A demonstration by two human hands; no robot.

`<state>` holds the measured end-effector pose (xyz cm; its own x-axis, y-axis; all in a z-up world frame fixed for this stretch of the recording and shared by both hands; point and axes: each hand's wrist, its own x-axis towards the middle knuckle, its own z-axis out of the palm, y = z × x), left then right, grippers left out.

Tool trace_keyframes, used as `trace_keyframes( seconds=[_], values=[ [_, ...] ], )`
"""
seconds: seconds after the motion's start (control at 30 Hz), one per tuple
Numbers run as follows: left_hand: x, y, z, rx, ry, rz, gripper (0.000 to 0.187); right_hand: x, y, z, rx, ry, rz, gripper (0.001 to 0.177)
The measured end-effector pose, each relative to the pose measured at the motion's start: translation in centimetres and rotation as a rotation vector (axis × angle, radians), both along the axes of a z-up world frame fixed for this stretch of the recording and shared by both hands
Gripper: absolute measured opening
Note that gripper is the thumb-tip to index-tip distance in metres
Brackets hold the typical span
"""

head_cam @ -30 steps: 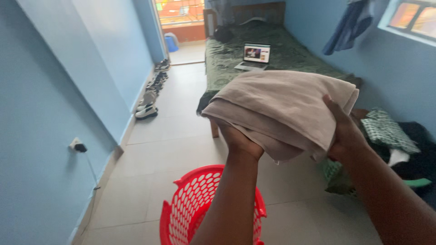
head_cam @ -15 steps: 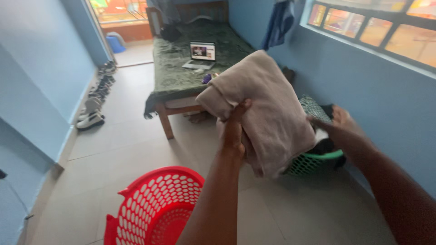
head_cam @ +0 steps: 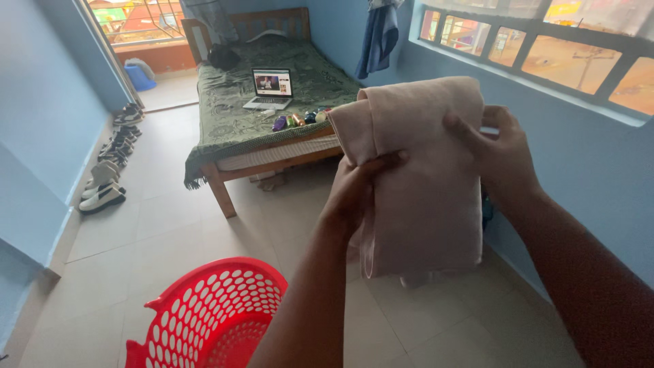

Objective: The person folds several pieces of clothing, including a beige shirt, dark jeans, and a light-colored towel, and places them on a white shelf. They also pick up various toiletry bottles from a bed and arrange them on the same shelf.

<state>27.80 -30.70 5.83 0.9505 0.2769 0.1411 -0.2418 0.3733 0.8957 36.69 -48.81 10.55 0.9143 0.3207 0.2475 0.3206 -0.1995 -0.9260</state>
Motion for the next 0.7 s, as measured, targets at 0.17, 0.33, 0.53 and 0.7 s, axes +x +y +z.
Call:
trace_keyframes(
  seconds=[0.17, 0.33, 0.53, 0.7],
  values=[
    [-0.2, 1.7, -0.2, 0.078, -0.059, -0.097, 0.078, 1.6, -0.2, 1.2, 0.045, 0.341, 0.08, 0.093],
    [0.2, 4.0, 1.1, 0.169, -0.039, -0.171, 0.082, 1.7, 0.5, 1.3, 0.224, 0.292, 0.181, 0.089],
    [0.0, 7.2, 2.2, 0.27, 0.058, -0.159, 0.09, 2.0, 3.5, 0.7, 0.342, 0.368, 0.132, 0.087],
    [-0.1, 9.6, 1.7, 0.325, -0.007, -0.13, 0.084, 1.5, 6.0, 0.3, 0.299, 0.391, 0.205, 0.089]
  ],
)
